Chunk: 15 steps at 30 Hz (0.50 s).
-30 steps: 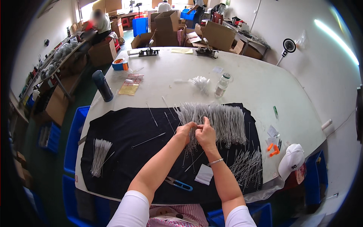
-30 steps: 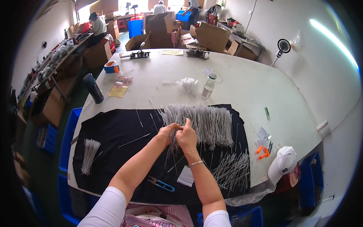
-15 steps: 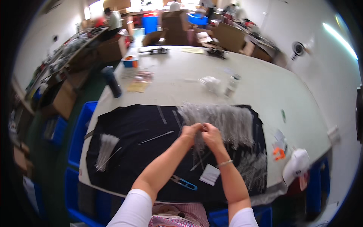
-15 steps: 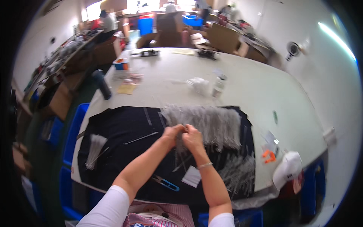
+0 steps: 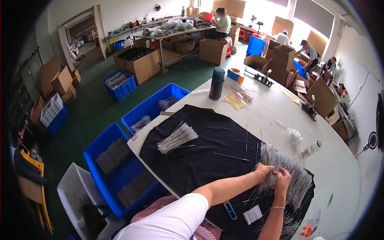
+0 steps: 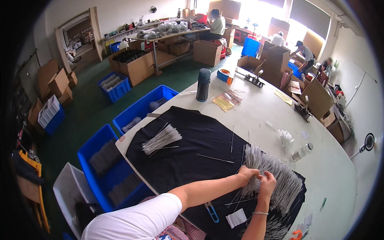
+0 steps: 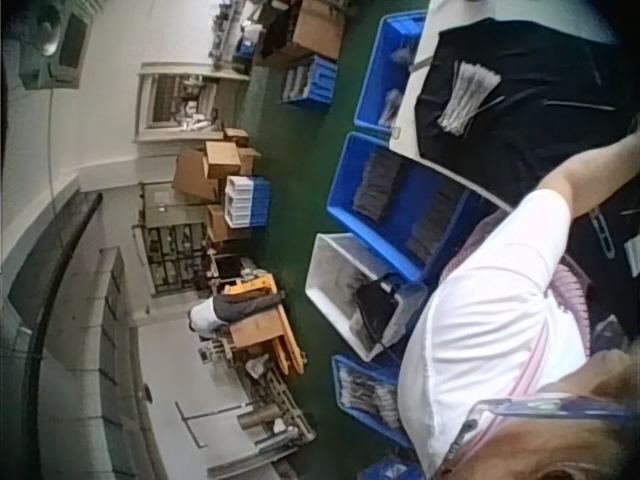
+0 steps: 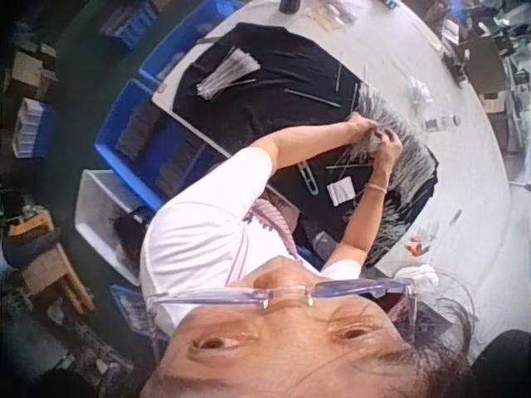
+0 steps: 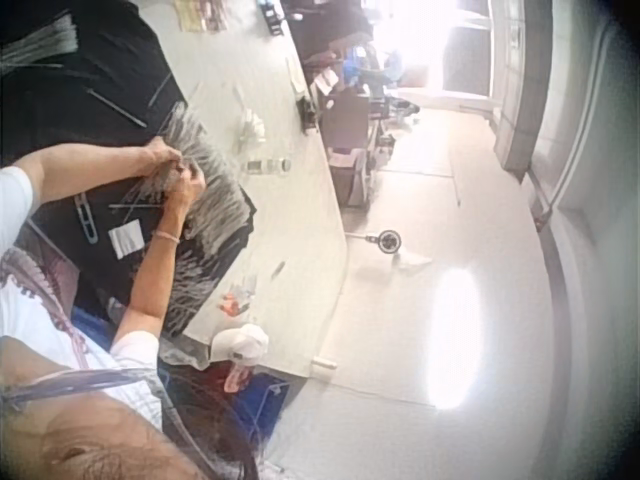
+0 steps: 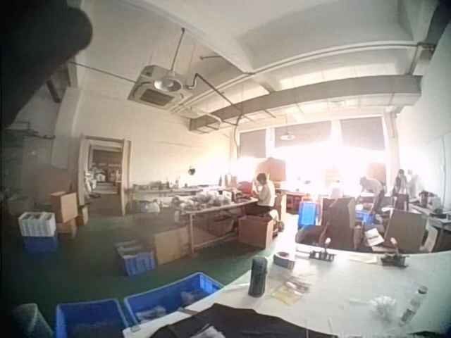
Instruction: The person bundles wire components by hand and organizes them into plastic bins at a factory workstation, using pliers to manipulate the wires.
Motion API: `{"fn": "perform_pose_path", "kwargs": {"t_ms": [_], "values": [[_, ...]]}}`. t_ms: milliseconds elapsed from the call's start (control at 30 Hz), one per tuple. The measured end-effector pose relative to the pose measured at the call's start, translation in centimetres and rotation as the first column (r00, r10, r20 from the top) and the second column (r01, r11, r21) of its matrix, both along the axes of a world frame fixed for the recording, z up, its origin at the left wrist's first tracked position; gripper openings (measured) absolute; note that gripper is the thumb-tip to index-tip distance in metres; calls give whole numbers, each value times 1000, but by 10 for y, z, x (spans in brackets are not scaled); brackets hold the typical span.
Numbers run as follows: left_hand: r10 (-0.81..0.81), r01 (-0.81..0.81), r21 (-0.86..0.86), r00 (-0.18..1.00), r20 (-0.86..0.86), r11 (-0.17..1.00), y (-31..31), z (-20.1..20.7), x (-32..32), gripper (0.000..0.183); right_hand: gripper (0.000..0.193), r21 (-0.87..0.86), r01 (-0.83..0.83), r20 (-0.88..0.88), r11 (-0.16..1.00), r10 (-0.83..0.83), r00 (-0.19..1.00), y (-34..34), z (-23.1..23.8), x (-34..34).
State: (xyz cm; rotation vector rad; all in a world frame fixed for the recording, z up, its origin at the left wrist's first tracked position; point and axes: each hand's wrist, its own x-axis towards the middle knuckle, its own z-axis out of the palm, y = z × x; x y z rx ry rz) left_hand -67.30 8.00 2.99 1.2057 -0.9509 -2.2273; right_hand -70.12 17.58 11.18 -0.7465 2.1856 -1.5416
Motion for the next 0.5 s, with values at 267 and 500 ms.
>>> {"fn": "perform_pose_path", "kwargs": {"t_ms": [267, 500], "values": [[-145, 154, 159, 987, -64, 975, 4, 31, 24, 34, 37, 203, -100, -270, 974, 154, 951, 8, -31, -40], [-134, 178, 145, 954, -269, 973, -5, 53, 59, 33, 30, 124, -80, -415, 989, 125, 901, 12, -18, -23]]}}
